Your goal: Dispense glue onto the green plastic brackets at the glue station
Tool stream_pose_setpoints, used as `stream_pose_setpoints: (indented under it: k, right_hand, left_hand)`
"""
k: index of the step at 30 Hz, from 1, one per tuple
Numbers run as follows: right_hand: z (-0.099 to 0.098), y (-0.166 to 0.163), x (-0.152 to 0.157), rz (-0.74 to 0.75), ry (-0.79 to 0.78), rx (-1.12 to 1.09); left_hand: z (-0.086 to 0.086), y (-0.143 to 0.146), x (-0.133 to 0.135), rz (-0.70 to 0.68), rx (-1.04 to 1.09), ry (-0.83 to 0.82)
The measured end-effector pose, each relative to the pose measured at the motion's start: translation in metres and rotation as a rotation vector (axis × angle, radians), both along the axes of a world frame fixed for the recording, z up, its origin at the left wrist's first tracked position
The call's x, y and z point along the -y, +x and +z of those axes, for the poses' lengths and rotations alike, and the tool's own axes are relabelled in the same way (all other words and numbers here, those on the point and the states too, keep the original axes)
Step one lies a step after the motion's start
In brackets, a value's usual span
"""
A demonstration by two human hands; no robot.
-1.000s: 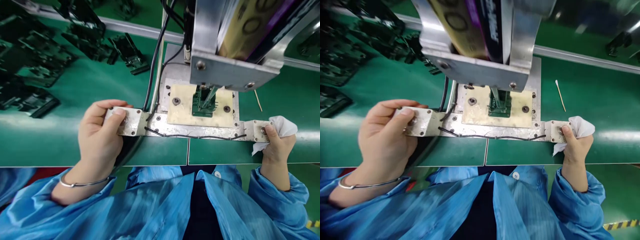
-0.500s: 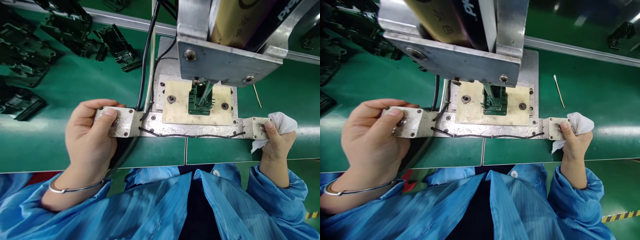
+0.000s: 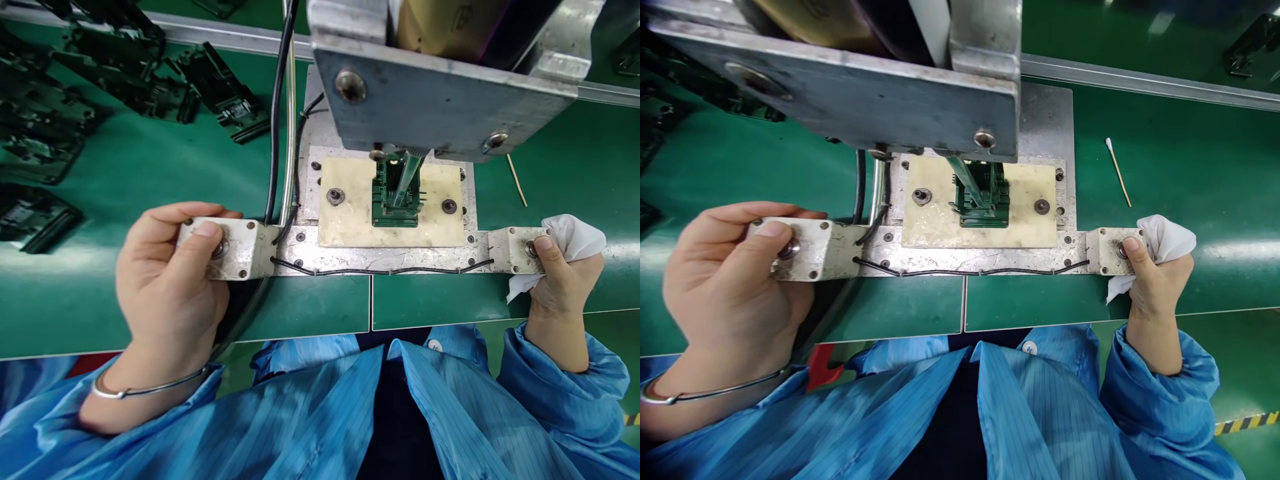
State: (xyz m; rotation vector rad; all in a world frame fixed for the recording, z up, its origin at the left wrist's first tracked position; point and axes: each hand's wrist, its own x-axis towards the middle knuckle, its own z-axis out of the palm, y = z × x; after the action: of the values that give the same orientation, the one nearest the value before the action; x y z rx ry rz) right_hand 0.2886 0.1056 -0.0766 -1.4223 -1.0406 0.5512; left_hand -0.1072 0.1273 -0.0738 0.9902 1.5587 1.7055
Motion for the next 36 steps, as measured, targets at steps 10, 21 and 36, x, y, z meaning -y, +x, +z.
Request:
stream_pose_setpoints:
  k: [10,21,36]
  right_hand:
    - [-0.003,0.0,0.003,-0.069,-0.048,-0.001]
    - [-0.011,0.003,0.007,-0.064,-0.089,-0.038]
    - [-0.009,0.004,0.006,-0.027,-0.094,-0.043]
  left_hand:
    - [0.003,-0.001,0.002,0.033,-0.046,-0.101]
    - [0.005,-0.002,0.003,0.056,0.037,-0.172]
    - [0.003,-0.006,0.006,-0.023,0.007,-0.233]
